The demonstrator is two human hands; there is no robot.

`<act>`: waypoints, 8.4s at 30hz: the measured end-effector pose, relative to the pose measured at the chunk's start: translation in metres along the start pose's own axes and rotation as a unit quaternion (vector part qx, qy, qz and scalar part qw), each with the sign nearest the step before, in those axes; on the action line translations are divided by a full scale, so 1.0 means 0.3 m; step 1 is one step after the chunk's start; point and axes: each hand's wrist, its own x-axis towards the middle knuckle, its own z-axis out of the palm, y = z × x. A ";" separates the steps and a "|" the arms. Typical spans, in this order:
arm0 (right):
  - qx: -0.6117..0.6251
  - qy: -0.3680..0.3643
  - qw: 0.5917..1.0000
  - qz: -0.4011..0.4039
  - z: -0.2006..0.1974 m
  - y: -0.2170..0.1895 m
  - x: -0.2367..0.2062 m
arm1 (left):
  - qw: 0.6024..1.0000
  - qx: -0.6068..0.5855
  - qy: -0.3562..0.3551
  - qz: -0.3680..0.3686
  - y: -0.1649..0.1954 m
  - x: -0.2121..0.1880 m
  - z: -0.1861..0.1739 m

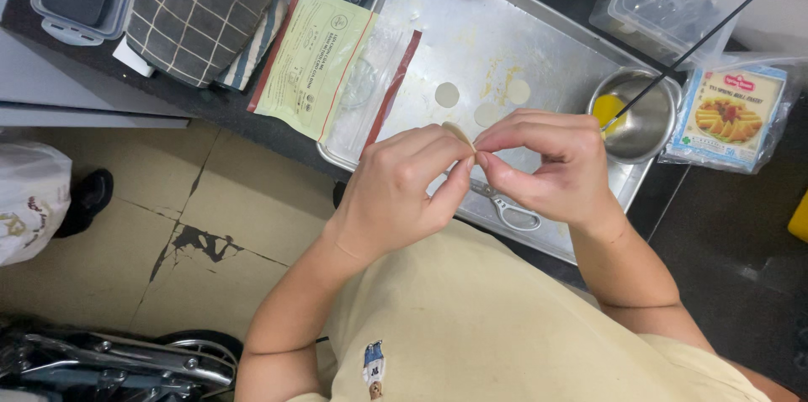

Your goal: The person cuts round dough pieces with scissors and trims their edges, then folds and pinches each piece by hand into a filled pastry shape and places the shaped pastries on the metal tray, repeating the cycle.

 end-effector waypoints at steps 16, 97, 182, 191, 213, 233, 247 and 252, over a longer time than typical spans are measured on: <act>0.031 0.001 1.000 0.001 -0.009 -0.003 0.013 | 1.000 -0.003 -0.003 0.011 0.020 0.019 -0.017; 0.211 -0.003 0.976 0.055 0.119 -0.005 0.064 | 0.993 -0.063 0.081 -0.061 -0.033 -0.056 -0.069; -0.306 0.150 0.934 0.109 0.418 0.902 -0.087 | 0.913 -0.138 -0.082 -0.376 -0.828 -0.278 0.494; -0.265 0.212 0.935 0.105 0.301 0.863 -0.103 | 0.965 0.080 -0.033 -0.248 -0.781 -0.233 0.469; -0.140 0.406 0.872 0.233 0.159 0.919 -0.175 | 0.981 0.103 -0.052 -0.158 -0.672 -0.187 0.534; -0.117 0.320 0.884 0.319 0.048 0.993 -0.253 | 0.956 0.044 -0.223 -0.183 -0.749 -0.060 0.715; -0.253 0.177 0.920 0.241 0.085 0.967 -0.328 | 0.969 0.116 -0.193 -0.101 -0.814 0.115 0.827; -0.212 0.129 0.926 0.283 0.072 1.009 -0.310 | 0.973 0.095 -0.185 -0.103 -0.806 0.128 0.837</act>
